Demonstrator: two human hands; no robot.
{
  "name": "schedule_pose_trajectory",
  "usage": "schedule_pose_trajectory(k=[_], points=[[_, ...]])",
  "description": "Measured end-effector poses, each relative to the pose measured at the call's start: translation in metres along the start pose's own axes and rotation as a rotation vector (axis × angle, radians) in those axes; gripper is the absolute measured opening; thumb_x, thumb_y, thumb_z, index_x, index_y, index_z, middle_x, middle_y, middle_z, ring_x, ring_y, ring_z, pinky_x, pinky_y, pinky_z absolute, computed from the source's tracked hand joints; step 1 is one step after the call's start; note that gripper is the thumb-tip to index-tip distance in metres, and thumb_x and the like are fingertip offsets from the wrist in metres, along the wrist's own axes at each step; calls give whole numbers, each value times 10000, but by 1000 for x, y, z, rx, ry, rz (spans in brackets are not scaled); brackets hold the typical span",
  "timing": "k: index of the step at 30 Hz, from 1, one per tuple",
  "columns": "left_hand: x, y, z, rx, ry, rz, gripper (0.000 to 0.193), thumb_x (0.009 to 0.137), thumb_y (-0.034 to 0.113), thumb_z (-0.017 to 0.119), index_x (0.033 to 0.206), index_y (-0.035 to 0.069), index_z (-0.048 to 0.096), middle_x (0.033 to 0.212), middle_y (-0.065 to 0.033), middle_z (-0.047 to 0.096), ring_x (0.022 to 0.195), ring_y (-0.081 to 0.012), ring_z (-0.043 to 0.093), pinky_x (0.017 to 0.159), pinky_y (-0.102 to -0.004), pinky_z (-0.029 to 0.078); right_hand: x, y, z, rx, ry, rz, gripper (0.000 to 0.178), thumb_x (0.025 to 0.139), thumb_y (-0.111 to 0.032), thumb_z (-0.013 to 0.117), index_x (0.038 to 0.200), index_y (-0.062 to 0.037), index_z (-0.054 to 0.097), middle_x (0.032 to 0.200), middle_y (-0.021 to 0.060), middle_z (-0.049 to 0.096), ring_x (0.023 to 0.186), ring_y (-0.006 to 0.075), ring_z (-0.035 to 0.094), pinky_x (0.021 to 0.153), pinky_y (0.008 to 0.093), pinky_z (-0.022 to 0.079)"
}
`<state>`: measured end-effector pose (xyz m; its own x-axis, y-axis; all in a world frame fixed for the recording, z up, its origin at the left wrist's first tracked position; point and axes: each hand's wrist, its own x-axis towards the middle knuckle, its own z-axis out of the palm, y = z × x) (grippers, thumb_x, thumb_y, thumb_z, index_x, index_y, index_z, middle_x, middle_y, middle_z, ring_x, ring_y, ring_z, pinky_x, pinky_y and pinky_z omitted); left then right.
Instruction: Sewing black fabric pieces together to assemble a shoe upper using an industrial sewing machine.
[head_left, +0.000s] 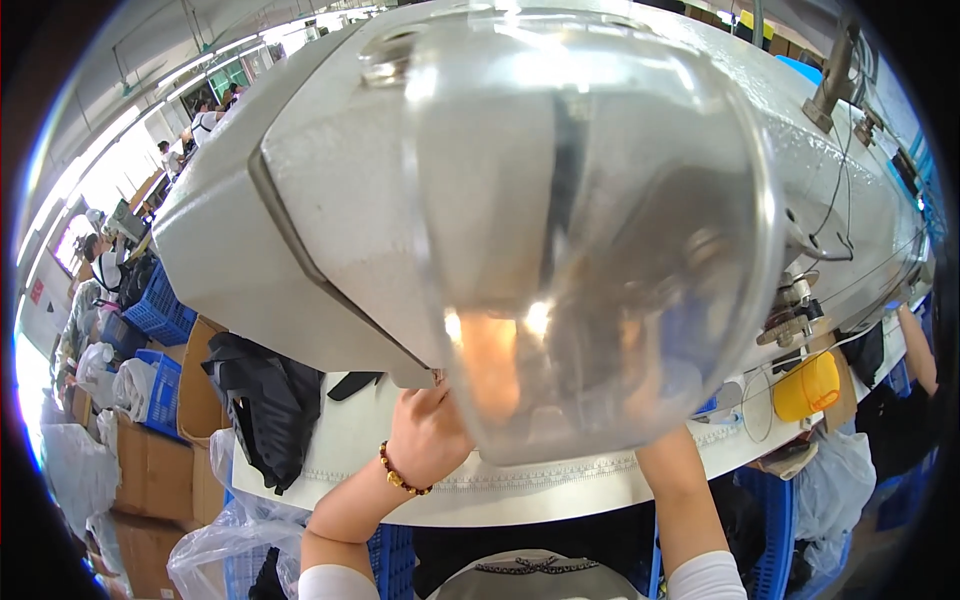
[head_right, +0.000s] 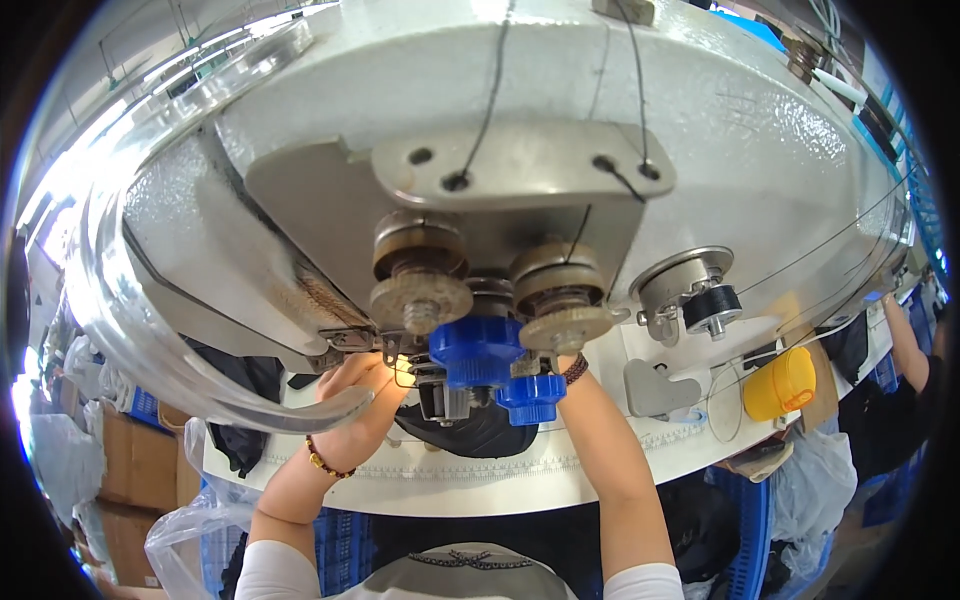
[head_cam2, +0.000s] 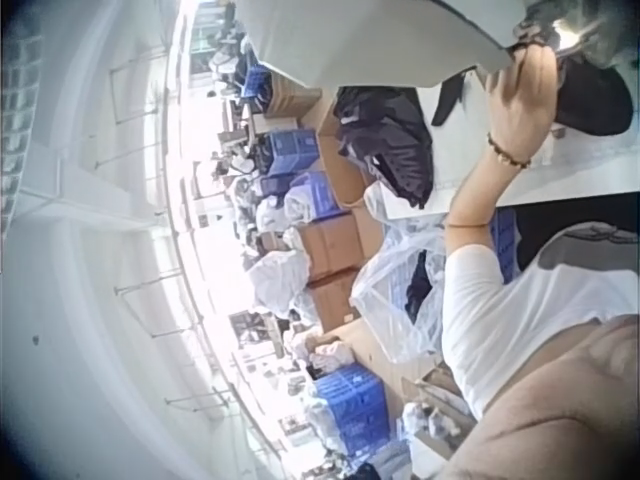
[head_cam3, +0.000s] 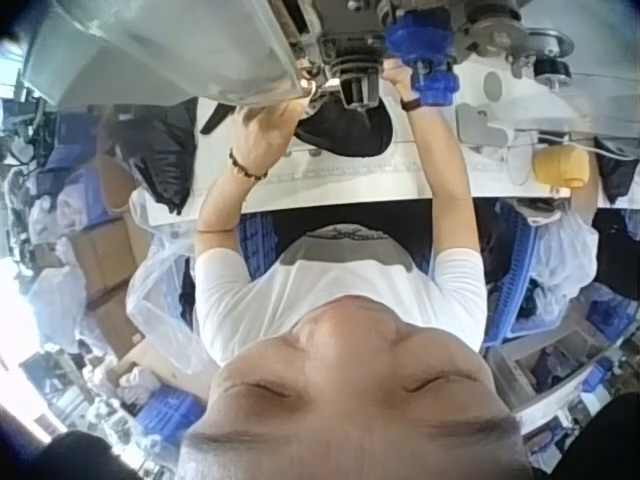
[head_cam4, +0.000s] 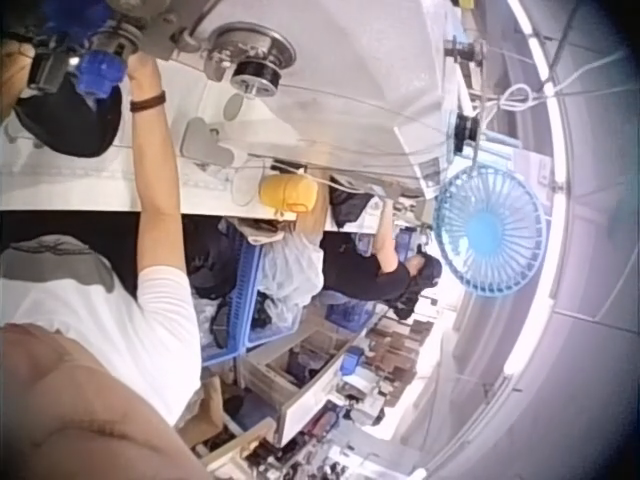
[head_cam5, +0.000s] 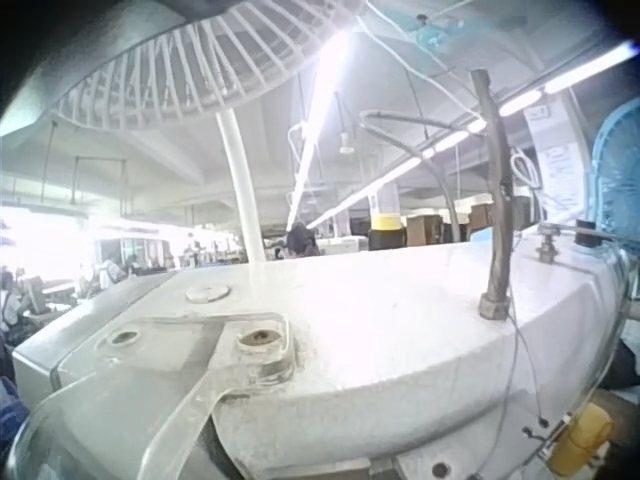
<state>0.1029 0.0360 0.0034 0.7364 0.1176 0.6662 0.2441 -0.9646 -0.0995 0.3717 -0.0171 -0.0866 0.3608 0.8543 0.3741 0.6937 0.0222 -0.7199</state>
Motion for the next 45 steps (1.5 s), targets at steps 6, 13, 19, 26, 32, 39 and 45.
schedule_pose_trajectory(k=[6, 13, 19, 26, 32, 39, 45], points=[[-2, -2, 2, 12, -39, -28, 244, 590, 24, 642, 832, 50, 631, 821, -46, 609, 782, -198, 596, 585, -299, 522, -5, 4, 2, 5, 13, 20, 324, 707, -135, 653, 1028, -97, 648, 1001, 118, 627, 829, 275, 618, 723, 383, 499], [-47, -11, 21, -292, 342, -72, 133, 678, 55, 699, 796, 46, 639, 905, -109, 635, 744, -227, 614, 637, -325, 480, -15, -14, -1, -43, 182, -46, 325, 707, -129, 648, 1031, -99, 647, 1013, 119, 624, 835, 275, 617, 727, 382, 499], [-55, -79, 54, -610, 167, -388, 385, 772, 204, 743, 1065, 7, 589, 976, -104, 633, 909, -212, 604, 786, -346, 499, -54, -97, 4, -144, 191, -593, 327, 708, -125, 644, 1034, -101, 647, 1024, 120, 621, 841, 274, 616, 730, 382, 498], [-29, -20, 1, -391, -277, -426, 261, 757, 166, 718, 988, 57, 665, 928, -85, 615, 904, -253, 600, 761, -350, 514, -60, -120, -18, -457, 50, -743, 383, 722, -60, 578, 1105, -57, 594, 1046, 146, 604, 908, 277, 607, 785, 400, 492], [-4, 17, -6, -158, 114, -65, 369, 609, 91, 592, 961, 30, 682, 1013, -112, 637, 876, -228, 623, 597, -284, 442, -61, -97, -30, -477, -172, -632, 303, 678, -79, 631, 978, -95, 596, 981, 99, 629, 839, 271, 621, 698, 391, 514], [-4, 22, -1, -136, 113, -70, 322, 627, 76, 576, 922, -11, 670, 967, -126, 659, 910, -236, 623, 672, -301, 502, -56, -96, -36, 20, -140, -329, 285, 718, -117, 660, 1000, -105, 614, 942, 76, 648, 821, 279, 625, 709, 371, 513], [-1, 24, 8, -162, 168, -12, 321, 618, 76, 577, 908, -28, 669, 955, -123, 664, 843, -208, 624, 639, -274, 502, -58, -72, -39, 57, -190, -281, 307, 730, -153, 671, 1027, -89, 622, 902, 79, 659, 823, 264, 631, 744, 360, 505]])
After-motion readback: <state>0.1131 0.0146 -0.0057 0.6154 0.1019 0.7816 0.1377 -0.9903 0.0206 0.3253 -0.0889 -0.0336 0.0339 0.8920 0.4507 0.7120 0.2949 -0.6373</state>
